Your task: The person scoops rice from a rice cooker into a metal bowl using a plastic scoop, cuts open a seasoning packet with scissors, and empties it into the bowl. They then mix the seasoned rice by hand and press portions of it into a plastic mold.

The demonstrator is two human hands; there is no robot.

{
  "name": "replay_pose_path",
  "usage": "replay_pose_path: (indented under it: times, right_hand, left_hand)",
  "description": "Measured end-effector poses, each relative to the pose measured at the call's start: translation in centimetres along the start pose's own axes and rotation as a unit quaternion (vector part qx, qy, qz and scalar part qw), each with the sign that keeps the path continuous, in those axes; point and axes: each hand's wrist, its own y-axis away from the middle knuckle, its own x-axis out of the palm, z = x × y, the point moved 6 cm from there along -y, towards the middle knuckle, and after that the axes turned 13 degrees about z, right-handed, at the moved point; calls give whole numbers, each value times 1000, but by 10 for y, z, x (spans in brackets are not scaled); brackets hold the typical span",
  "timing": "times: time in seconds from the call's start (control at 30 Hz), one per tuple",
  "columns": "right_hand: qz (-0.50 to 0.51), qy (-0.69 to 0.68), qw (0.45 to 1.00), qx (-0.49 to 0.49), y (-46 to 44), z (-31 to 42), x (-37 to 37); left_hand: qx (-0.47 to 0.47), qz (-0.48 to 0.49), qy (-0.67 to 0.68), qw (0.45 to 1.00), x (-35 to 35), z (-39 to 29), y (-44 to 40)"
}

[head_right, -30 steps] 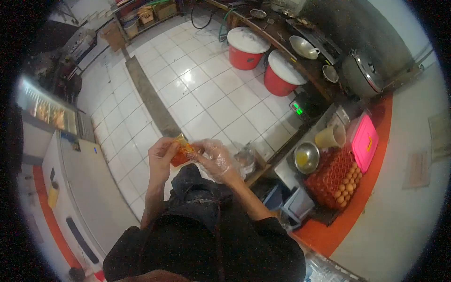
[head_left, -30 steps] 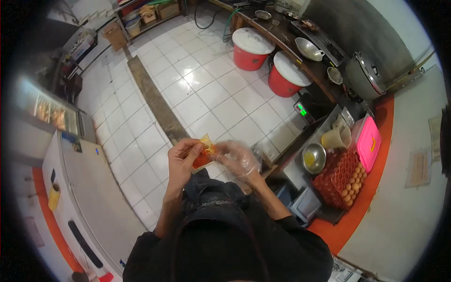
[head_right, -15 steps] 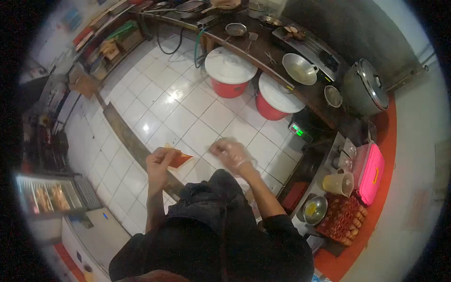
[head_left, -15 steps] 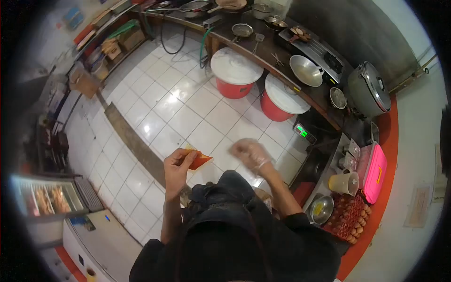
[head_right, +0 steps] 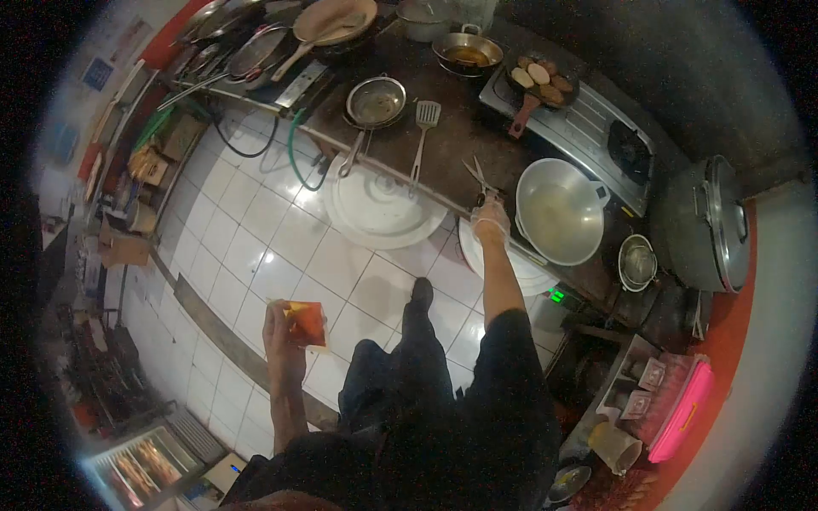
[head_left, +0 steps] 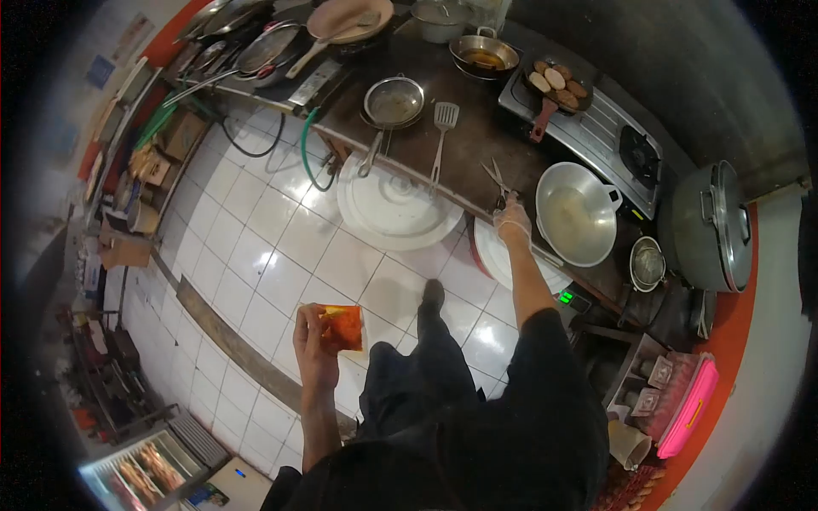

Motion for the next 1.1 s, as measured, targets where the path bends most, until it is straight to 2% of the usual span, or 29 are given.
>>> replay_pose_path:
  times: [0.07, 0.17, 0.23, 0.37, 0.5, 0.53, 0.57, 0.6, 0.63, 0.67, 0.7, 0.73, 0.8, 0.87, 0.9, 0.97, 1.0, 1.07, 1.1]
  right_hand:
    - [3, 2, 1000, 6, -47, -12, 17]
    - [88, -83, 989, 83, -89, -42, 56]
    - [45, 68, 997, 12, -68, -14, 26]
    - [27, -26, 996, 79, -82, -32, 46]
    - [57, -13, 991, 120, -96, -13, 47]
    - [74, 25, 993, 87, -105, -10, 53]
    - [102, 86, 991, 8, -115, -4, 62]
    - [127, 150, 974, -113, -129, -7, 84]
    - [138, 136, 961, -198, -113, 12, 79]
    - [203, -238, 943, -112, -95, 11, 78]
    - [231, -578, 783, -10, -64, 25, 77]
    - [231, -653, 718, -75, -37, 46, 70]
    - [223, -755, 611, -81, 36, 104, 29]
    - [177, -727, 642, -167, 114, 151, -31]
    - [158, -728, 647, -163, 137, 150, -48]
    - [189, -631, 735, -158, 180, 150, -71]
    - [170, -635, 739, -151, 199, 151, -93]
    - [162, -373, 886, -225, 245, 168, -144]
    - [155, -318, 917, -185, 261, 170, -159]
  left_hand:
    - [1, -7, -77, 997, 23, -8, -46]
    - [-13, -10, -79, 997, 44, -22, -90]
    - [-29, 10, -45, 999, 53, -32, -114]
    - [-63, 41, -23, 997, 50, -43, -145]
    - [-105, 57, -13, 993, 50, -56, -171]
    - [-112, 79, -4, 991, 51, -59, -179]
    - [-96, 90, -12, 991, 51, -63, -187]
    - [-120, 86, -24, 989, 49, -64, -192]
    - [-127, 104, -37, 986, 53, -73, -194]
    - [-130, 129, -50, 982, 59, -81, -198]
    - [-128, 133, -43, 982, 62, -84, -202]
    - [-103, 158, -51, 981, 65, -88, -204]
    - [-74, 200, -54, 976, 66, -98, -215]
    - [-70, 319, -137, 935, 74, -102, -219]
    - [-59, 345, -151, 925, 80, -110, -221]
    - [-76, 396, -138, 905, 91, -116, -222]
    - [-90, 429, -130, 889, 98, -116, -221]
    - [-97, 469, -125, 869, 112, -114, -220]
    - [-73, 489, -131, 859, 121, -115, -218]
